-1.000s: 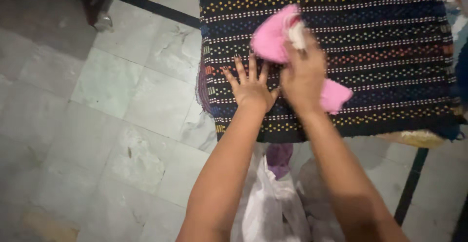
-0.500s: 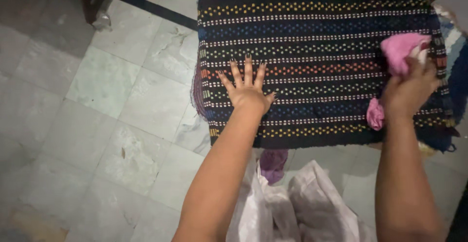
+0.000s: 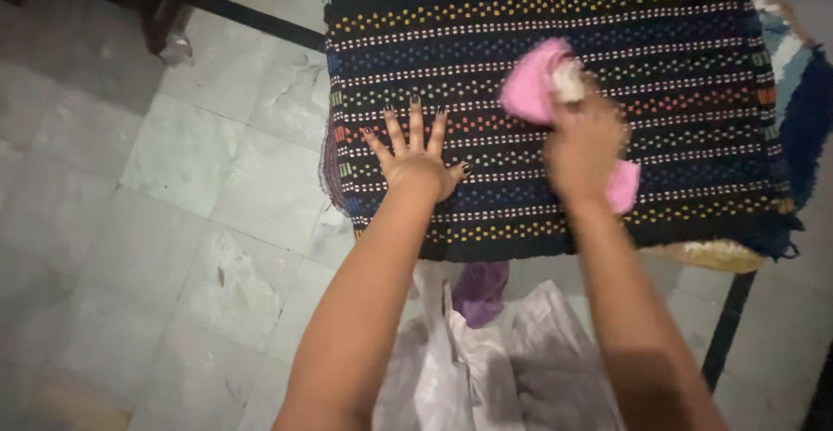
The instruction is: The person uses a pink cloth to wipe the surface of a patterned rug laid out on a tiled floor. They systematically rub the rug's surface with their right hand while holding it down with their left hand, moving across different sections of the rug.
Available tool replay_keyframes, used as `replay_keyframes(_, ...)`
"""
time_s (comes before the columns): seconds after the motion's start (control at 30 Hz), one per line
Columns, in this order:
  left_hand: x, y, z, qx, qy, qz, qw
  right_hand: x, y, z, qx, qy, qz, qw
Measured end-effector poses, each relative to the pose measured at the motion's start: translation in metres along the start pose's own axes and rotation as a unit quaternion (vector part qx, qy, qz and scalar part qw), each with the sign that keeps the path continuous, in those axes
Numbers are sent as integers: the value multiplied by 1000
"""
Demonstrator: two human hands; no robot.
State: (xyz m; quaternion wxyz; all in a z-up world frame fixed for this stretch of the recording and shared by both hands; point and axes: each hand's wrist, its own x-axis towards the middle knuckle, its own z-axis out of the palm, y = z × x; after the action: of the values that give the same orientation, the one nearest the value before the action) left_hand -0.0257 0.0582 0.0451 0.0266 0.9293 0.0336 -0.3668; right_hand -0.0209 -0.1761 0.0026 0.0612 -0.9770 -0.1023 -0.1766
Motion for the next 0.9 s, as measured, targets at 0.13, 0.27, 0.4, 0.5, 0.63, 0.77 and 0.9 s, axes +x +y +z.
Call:
replay_keyframes(0.13,3,-11,12,-15,46,45,998,-18,47,10,-76,40,70,994)
replay_keyframes(0.27,1,-25,37,-51,168,110,978,-22,54,18,-99,32,89,991)
replay_keyframes(0.4,2,-58,58,-104,410,120,898,-21,54,21,-96,32,97,990)
replay_keyframes(0.5,-8,-82,65,-184,502,2,845,-21,50,18,-96,31,105,989)
replay_keyframes(0.63,-18,-94,58,-239,473,-49,846,-19,49,16,-82,28,117,989)
replay_keyframes(0.77,-28,-87,49,-287,413,-71,861,-18,50,16,-81,33,122,989)
replay_keyframes(0.9,-24,-86,46,-308,405,-98,855,-17,51,16,-90,41,120,988)
